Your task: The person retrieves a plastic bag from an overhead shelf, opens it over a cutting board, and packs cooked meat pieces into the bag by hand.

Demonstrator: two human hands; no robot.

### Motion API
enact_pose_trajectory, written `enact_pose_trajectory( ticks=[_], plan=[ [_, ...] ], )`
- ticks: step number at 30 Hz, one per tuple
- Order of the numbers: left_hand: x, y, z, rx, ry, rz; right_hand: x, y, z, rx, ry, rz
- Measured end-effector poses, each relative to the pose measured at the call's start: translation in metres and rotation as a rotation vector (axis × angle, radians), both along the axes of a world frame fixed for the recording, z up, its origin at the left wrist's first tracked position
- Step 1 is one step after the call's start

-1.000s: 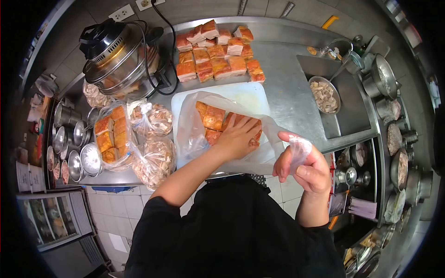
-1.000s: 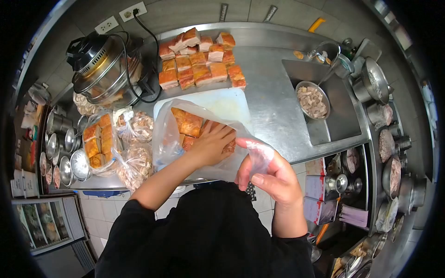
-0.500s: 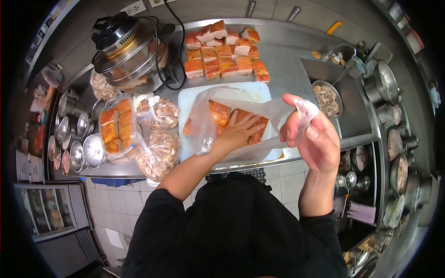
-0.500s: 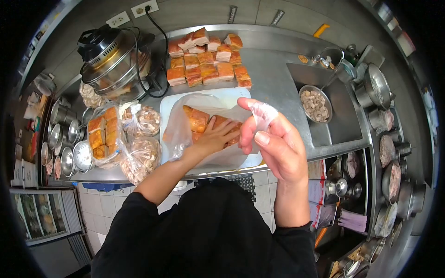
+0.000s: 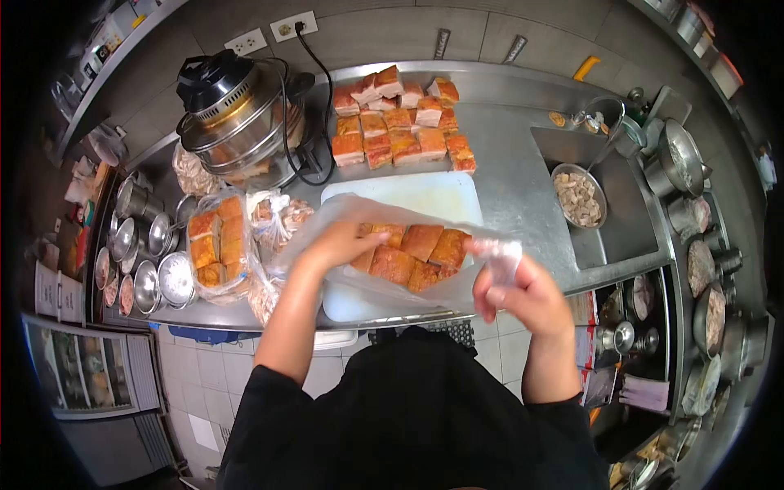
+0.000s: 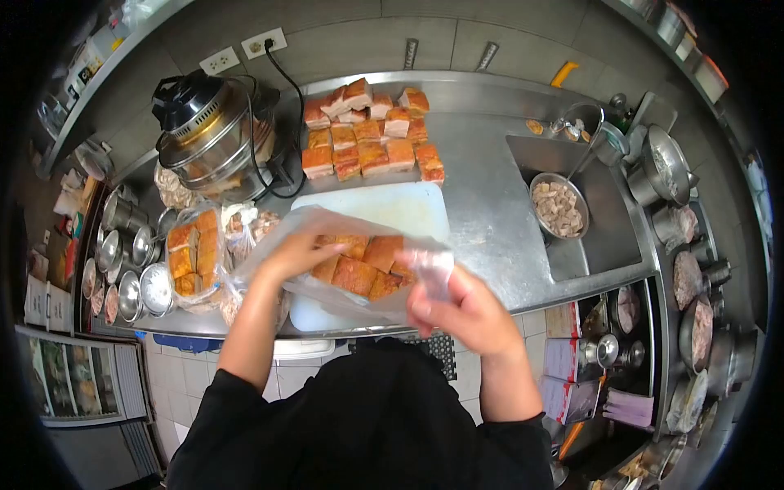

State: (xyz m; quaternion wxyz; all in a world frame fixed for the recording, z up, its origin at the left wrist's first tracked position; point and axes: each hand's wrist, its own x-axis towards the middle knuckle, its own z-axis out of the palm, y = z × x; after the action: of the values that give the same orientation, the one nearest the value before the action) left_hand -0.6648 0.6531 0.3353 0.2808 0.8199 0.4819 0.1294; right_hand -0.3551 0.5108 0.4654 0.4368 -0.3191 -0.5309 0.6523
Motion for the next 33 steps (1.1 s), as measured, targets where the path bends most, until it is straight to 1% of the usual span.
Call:
enact_pose_trajectory(
  ticks=[1, 3, 5, 6, 7, 8, 10, 11, 12, 13, 14, 15, 17, 19, 21, 22, 23, 25, 26, 29, 30, 31, 32, 33],
  plan=[
    [-0.010, -0.003, 0.022, -0.046, -0.140, 0.010, 0.001, -0.004, -0.004, -0.046, -0.033, 0.076],
    [-0.018, -0.017, 0.092, -0.207, 0.000, -0.194, 0.001, -0.008, -0.014, -0.055, -0.049, 0.074],
    [-0.016, -0.035, 0.142, -0.439, 0.045, -0.422, 0.002, -0.010, -0.017, -0.067, -0.064, 0.069],
    [-0.013, -0.036, 0.165, -0.434, 0.050, -0.422, 0.003, -0.011, -0.017, -0.063, -0.090, 0.029],
    [-0.012, -0.037, 0.185, -0.425, -0.060, -0.465, 0.004, -0.012, -0.017, -0.059, -0.116, -0.013],
    [-0.011, -0.034, 0.194, -0.418, -0.173, -0.506, 0.006, -0.013, -0.016, -0.056, -0.122, -0.052],
    [-0.015, 0.010, 0.199, -0.034, -0.219, -0.412, 0.007, -0.014, -0.013, -0.058, -0.114, -0.069],
    [-0.008, 0.037, 0.209, 0.035, -0.200, -0.262, 0.007, -0.014, -0.013, -0.060, -0.108, -0.085],
    [-0.005, 0.077, 0.204, 0.091, -0.257, -0.165, 0.006, -0.014, -0.016, -0.059, -0.109, -0.090],
    [0.000, 0.116, 0.203, 0.118, -0.276, -0.017, 0.005, -0.016, -0.020, -0.070, -0.069, -0.149],
    [0.005, 0.161, 0.195, 0.112, -0.318, 0.099, 0.004, -0.018, -0.023, -0.080, -0.030, -0.209],
    [0.010, 0.208, 0.182, 0.104, -0.359, 0.213, 0.002, -0.018, -0.025, -0.080, -0.032, -0.217],
    [0.019, 0.298, 0.138, 0.175, -0.216, 0.379, 0.000, -0.020, -0.026, -0.095, -0.033, -0.324],
    [0.035, 0.338, 0.118, -0.017, -0.008, 0.477, -0.002, -0.025, -0.027, -0.103, -0.032, -0.377],
    [0.034, 0.410, 0.063, 0.064, 0.229, 0.401, -0.004, -0.032, -0.024, -0.175, -0.067, -0.478],
    [0.039, 0.422, 0.047, 0.053, 0.184, 0.468, -0.004, -0.037, -0.027, -0.164, -0.077, -0.521],
    [0.043, 0.435, 0.034, 0.046, 0.180, 0.455, -0.007, -0.038, -0.027, -0.171, -0.084, -0.534],
    [0.045, 0.457, 0.005, -0.003, 0.180, 0.489, -0.014, -0.042, -0.025, -0.174, -0.065, -0.649],
    [0.048, 0.466, -0.012, 0.058, 0.179, 0.522, -0.013, -0.042, -0.027, -0.177, -0.060, -0.662],
    [0.038, 0.494, -0.037, -0.011, 0.168, 0.498, -0.014, -0.040, -0.031, -0.179, -0.041, -0.685],
    [0.037, 0.485, -0.024, -0.094, 0.147, 0.477, -0.014, -0.038, -0.032, -0.183, -0.041, -0.688],
    [0.036, 0.477, -0.013, -0.096, 0.148, 0.476, -0.014, -0.036, -0.033, -0.188, -0.037, -0.682],
    [0.036, 0.470, -0.004, -0.170, 0.149, 0.486, -0.013, -0.033, -0.033, -0.192, -0.034, -0.675],
    [0.034, 0.471, -0.004, -0.244, 0.149, 0.495, -0.014, -0.029, -0.033, -0.192, -0.033, -0.674]
  ],
)
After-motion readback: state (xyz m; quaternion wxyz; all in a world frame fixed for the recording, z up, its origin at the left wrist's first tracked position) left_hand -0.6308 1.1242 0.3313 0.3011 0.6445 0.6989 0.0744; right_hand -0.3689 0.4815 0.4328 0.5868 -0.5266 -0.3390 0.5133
